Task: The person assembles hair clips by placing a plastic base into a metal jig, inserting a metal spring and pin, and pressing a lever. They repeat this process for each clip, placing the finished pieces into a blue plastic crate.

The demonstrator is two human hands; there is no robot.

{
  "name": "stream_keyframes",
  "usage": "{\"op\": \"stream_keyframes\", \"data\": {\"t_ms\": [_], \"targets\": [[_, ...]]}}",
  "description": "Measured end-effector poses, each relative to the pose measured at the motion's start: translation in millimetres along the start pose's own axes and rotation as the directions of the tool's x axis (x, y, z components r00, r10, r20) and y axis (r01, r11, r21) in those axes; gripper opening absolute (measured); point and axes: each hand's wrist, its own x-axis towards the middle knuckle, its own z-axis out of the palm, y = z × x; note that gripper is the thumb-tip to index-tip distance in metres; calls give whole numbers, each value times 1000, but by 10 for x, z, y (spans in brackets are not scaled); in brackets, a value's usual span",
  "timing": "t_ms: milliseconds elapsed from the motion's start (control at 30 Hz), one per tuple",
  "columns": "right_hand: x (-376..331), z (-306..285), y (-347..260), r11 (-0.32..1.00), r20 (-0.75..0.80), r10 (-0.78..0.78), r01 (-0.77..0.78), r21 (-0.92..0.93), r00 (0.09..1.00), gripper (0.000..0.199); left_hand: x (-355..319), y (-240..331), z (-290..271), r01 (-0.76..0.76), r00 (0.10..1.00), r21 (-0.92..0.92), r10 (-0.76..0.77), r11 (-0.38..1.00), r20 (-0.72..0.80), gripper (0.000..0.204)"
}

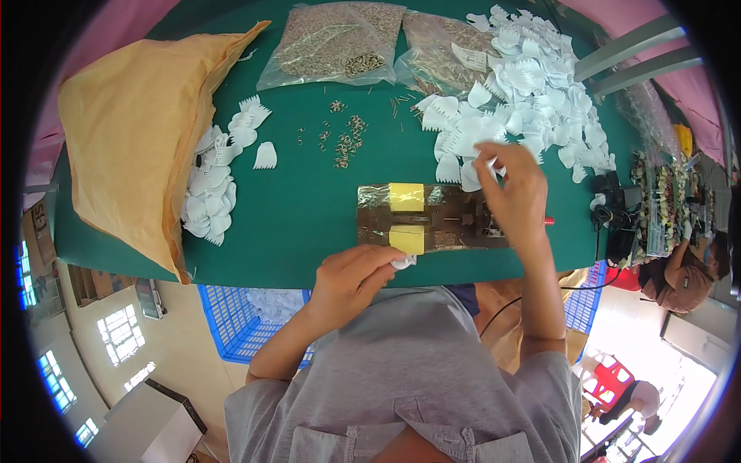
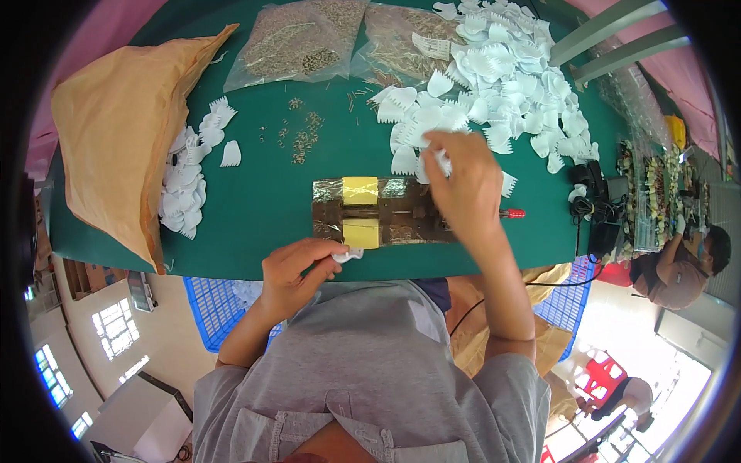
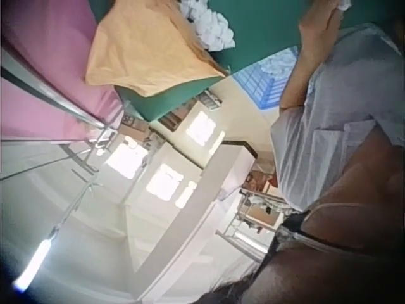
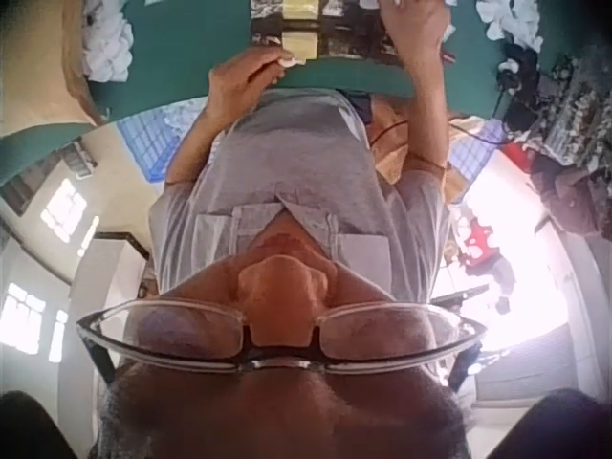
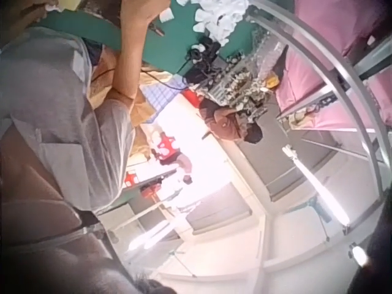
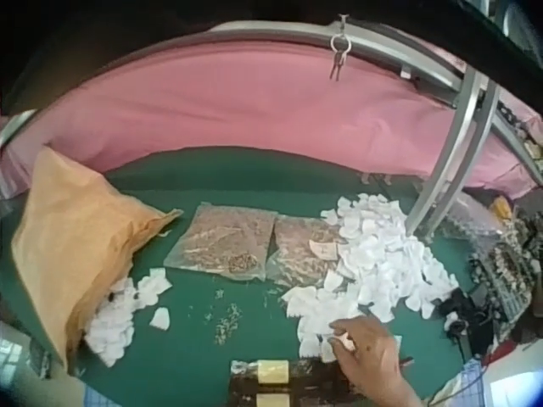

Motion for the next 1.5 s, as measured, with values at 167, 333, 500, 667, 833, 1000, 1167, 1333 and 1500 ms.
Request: {"op": "stream_keyframes", "data": {"t_ms": [167, 333, 500, 667, 833, 1000, 1167, 1333, 1500], "targets": [[202, 212, 211, 931, 89, 62, -25, -365, 994, 22, 109, -235, 246, -85, 994, 83, 90, 993, -61, 27], [233, 237, 345, 985, 51, -13, 22, -173, 999, 19, 151, -288, 269, -223, 944, 435, 304, 872, -125, 27], [263, 174, 13, 969, 98, -221, 229, -87, 970, 20, 310, -321, 279, -112, 956, 353, 197, 929, -216, 28], [125, 336, -315, 915, 271, -401, 396, 77, 875, 39, 198, -414, 267, -245, 939, 415, 320, 877, -124, 33], [123, 409, -315, 872, 349, -482, 398, 287, 804, 31, 303, -395, 302, -193, 944, 378, 277, 905, -179, 29], [103, 346, -278, 837, 568, -253, -117, 534, 783, 23, 316, -412, 287, -163, 940, 413, 268, 896, -211, 29], [84, 340, -212, 861, 470, -284, 7, 508, 836, 18, 338, -471, 296, -147, 912, 369, 271, 918, -310, 62], [100, 292, -249, 873, 416, -391, 189, 449, 821, 16, 327, -510, 270, -86, 963, 294, 156, 952, -222, 80], [-65, 290, -283, 880, 465, -273, 23, 474, 842, 16, 367, -508, 212, -59, 993, 253, 83, 966, -84, 83]]}}
